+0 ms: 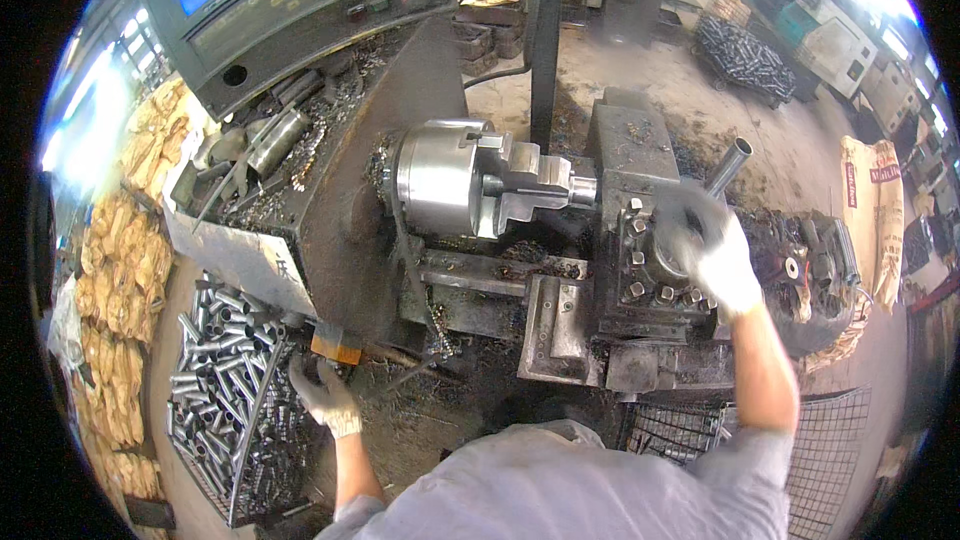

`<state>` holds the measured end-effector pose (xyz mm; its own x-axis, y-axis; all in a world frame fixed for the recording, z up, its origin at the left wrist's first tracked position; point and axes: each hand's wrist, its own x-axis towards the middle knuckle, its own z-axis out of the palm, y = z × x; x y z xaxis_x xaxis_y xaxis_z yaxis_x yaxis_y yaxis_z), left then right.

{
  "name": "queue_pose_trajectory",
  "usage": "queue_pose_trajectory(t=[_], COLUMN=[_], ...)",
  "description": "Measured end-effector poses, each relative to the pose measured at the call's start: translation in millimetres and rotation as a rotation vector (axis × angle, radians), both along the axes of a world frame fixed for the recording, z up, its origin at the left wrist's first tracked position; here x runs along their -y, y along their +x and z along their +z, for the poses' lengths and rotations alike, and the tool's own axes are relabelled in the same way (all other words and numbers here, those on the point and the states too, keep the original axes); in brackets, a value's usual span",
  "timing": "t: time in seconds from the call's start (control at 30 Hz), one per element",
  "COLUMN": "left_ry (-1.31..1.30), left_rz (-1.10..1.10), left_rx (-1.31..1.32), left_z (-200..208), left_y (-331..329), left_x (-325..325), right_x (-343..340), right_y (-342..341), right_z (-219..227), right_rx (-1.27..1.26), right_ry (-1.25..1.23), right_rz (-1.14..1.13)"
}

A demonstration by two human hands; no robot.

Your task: The person repeatedly loads cylindrical metal tubes into a lathe chuck, secures them, and operates the machine to machine the parts. After each cycle, the person removes the finished tubes and places them into a nearby wire basket.

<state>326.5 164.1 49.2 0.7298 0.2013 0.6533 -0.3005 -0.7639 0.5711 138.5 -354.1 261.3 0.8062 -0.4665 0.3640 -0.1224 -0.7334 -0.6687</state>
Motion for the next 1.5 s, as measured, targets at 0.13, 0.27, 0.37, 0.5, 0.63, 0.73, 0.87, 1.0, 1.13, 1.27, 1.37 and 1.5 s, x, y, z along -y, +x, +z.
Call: queue_pose_trajectory(t=[0.13,0.27,0.37,0.5,0.63,0.73,0.87,1.0,1.13,1.27,1.37,1.5], left_ry=[0.301,0.317,0.691,0.538,0.187,0.307,-0.035,-0.293,-0.426,-0.8,-1.225,-1.153], left_rz=[-0.488,-0.489,-0.223,-0.324,-0.74,-0.97,-0.076,0.731,1.218,1.59,1.649,2.3], left_rx=[0.419,0.107,-0.189,-0.128,0.022,-0.396,-1.205,-1.161,-0.764,-0.594,-0.058,0.313], left_z=[153.9,256.0,297.3,277.3,143.0,5.1,-90.2,-74.3,-63.6,-92.8,-126.4,-151.9], left_y=[47.2,159.1,225.7,202.2,56.2,-81.3,-281.5,-506.1,-685.3,-803.0,-844.7,-912.1], left_x=[128.7,260.3,306.3,320.4,258.0,160.6,-55.2,-254.1,-326.3,-291.2,-224.8,-149.7], right_x=[-69.0,-93.5,-99.0,-107.6,-130.5,-164.5,-242.1,-360.6,-527.8,-686.9,-772.7,-869.5], right_y=[-59.7,-60.6,-66.8,-88.2,-83.6,-61.5,-34.7,-35.5,-55.5,-118.4,-150.7,-201.9], right_z=[-11.4,-44.4,-73.0,-112.4,-152.7,-180.8,-213.5,-239.6,-276.5,-289.2,-264.7,-220.0], right_rx=[0.06,0.018,-0.138,-0.295,-0.418,-0.525,-0.577,-0.755,-0.759,-0.695,-0.6,-0.542], right_ry=[0.044,0.284,0.454,0.584,0.643,0.514,0.441,0.247,-0.116,-0.358,-0.412,-0.628], right_rz=[0.077,0.333,0.346,0.408,0.501,0.647,0.992,1.244,1.492,1.892,2.208,2.405])
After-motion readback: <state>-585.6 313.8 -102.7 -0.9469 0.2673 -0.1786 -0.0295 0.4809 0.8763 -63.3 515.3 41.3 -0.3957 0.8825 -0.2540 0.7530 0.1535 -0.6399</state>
